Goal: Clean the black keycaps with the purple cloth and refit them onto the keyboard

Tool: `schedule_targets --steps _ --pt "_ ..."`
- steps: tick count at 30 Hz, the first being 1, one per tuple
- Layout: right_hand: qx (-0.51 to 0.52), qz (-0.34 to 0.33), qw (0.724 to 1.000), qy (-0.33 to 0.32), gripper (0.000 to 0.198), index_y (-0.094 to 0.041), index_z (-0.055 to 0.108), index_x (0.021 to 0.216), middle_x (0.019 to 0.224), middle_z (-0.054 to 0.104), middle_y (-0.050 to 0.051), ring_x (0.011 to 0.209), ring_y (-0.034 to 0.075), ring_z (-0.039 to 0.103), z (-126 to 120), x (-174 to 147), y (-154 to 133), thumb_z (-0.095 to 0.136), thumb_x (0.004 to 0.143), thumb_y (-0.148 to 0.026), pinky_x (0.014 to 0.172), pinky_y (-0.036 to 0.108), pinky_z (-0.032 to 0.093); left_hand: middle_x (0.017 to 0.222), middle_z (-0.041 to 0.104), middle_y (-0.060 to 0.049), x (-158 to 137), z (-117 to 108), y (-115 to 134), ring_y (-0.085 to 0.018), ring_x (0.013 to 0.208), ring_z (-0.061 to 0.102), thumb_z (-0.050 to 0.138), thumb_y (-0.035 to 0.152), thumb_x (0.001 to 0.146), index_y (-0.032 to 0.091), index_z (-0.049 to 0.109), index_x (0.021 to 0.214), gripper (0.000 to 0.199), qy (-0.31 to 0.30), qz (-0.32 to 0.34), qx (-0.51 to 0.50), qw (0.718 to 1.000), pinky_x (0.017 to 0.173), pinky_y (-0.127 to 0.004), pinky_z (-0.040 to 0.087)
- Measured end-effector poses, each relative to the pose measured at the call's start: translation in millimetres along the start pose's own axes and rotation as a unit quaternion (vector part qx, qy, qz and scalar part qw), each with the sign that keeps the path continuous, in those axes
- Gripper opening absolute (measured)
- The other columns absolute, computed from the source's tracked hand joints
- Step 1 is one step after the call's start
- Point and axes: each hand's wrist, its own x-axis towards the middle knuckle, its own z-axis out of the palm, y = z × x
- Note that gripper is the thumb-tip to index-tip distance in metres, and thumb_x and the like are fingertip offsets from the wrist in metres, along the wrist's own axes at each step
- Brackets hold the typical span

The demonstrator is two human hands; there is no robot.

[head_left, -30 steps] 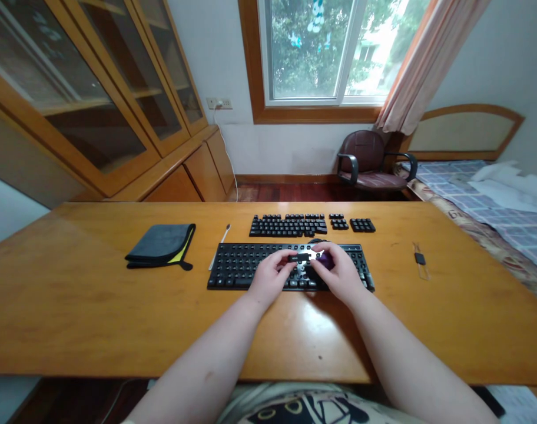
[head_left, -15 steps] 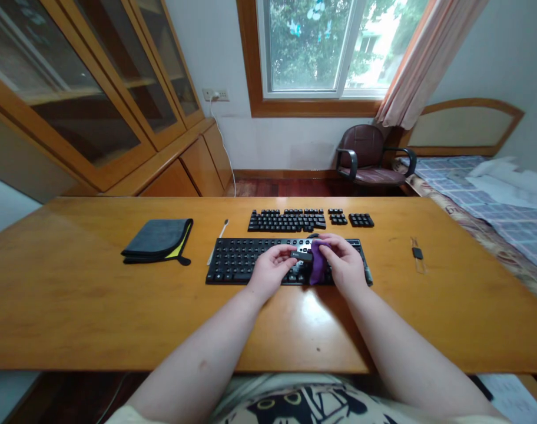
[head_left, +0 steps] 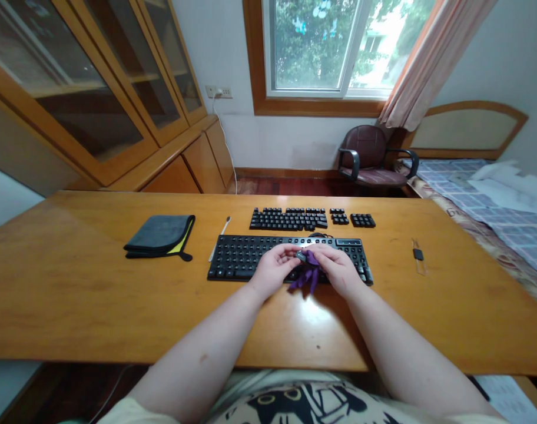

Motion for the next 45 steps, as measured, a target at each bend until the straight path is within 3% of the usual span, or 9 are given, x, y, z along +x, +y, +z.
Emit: schedule_targets --steps 5,11,15,21,29,37,45 --pt "-0.011 -0.023 0.998 -0.06 0.027 -0.027 0.068 0.103 0.107 0.062 0.006 0.104 0.023 0.054 -5 1 0 0.057 0.082 -0.038 0.095 0.04 0.039 0.085 0.066 -0.003 0 -1 0 -0.013 0.082 0.061 0.07 0.018 0.067 0.014 0.063 0.091 0.025 0.009 -0.01 -0.033 0.999 0.082 -0.029 0.047" --pt "0.049 -0.02 0.997 -0.048 0.029 -0.025 0.07 0.099 0.106 0.063 0.008 0.101 0.023 0.056 -7 1 5 0.053 0.083 -0.043 0.093 0.042 0.041 0.083 0.064 -0.002 1 -2 -2 -0.011 0.079 0.06 0.072 0.021 0.066 0.015 0.061 0.09 0.027 0.03 -0.017 -0.067 0.997 0.08 -0.027 0.046" --pt "0.033 -0.011 0.998 -0.042 0.023 -0.029 0.07 0.098 0.105 0.064 0.005 0.099 0.022 0.057 -8 1 7 0.064 0.078 -0.036 0.092 0.04 0.041 0.082 0.064 -0.002 1 -2 -2 -0.011 0.078 0.06 0.074 0.021 0.064 0.015 0.061 0.089 0.029 0.024 -0.026 -0.073 0.997 0.078 -0.025 0.046" --pt "-0.012 -0.033 0.998 -0.052 0.036 -0.03 0.067 0.105 0.105 0.062 0.005 0.101 0.023 0.056 -8 2 9 0.071 0.07 -0.038 0.092 0.04 0.042 0.073 0.063 0.0 1 0 0 -0.009 0.069 0.059 0.075 0.024 0.063 0.014 0.06 0.088 0.031 0.027 -0.065 -0.091 0.993 0.069 -0.022 0.047" --pt "-0.14 -0.106 0.98 -0.092 0.042 -0.032 0.055 0.122 0.114 0.057 0.006 0.108 0.023 0.051 -8 0 6 0.059 0.08 -0.037 0.095 0.042 0.039 0.083 0.066 -0.004 0 2 0 -0.013 0.078 0.061 0.075 0.024 0.062 0.014 0.064 0.093 0.034 0.041 -0.052 -0.083 0.994 0.073 -0.025 0.049" --pt "-0.187 -0.116 0.97 -0.107 0.045 -0.03 0.041 0.134 0.119 0.051 0.008 0.111 0.023 0.047 0 -3 -1 0.045 0.089 -0.03 0.098 0.042 0.037 0.08 0.066 -0.003 1 1 -2 -0.012 0.074 0.061 0.076 0.026 0.062 0.014 0.064 0.09 0.034 0.046 -0.072 -0.083 0.993 0.074 -0.027 0.048" --pt "-0.148 -0.107 0.978 -0.103 0.037 -0.028 0.052 0.126 0.115 0.053 0.007 0.109 0.022 0.049 -1 -3 0 0.041 0.09 -0.034 0.097 0.039 0.037 0.078 0.066 -0.002 -1 1 -1 -0.011 0.073 0.061 0.076 0.025 0.061 0.013 0.06 0.086 0.032 0.044 -0.077 -0.086 0.992 0.074 -0.026 0.048"
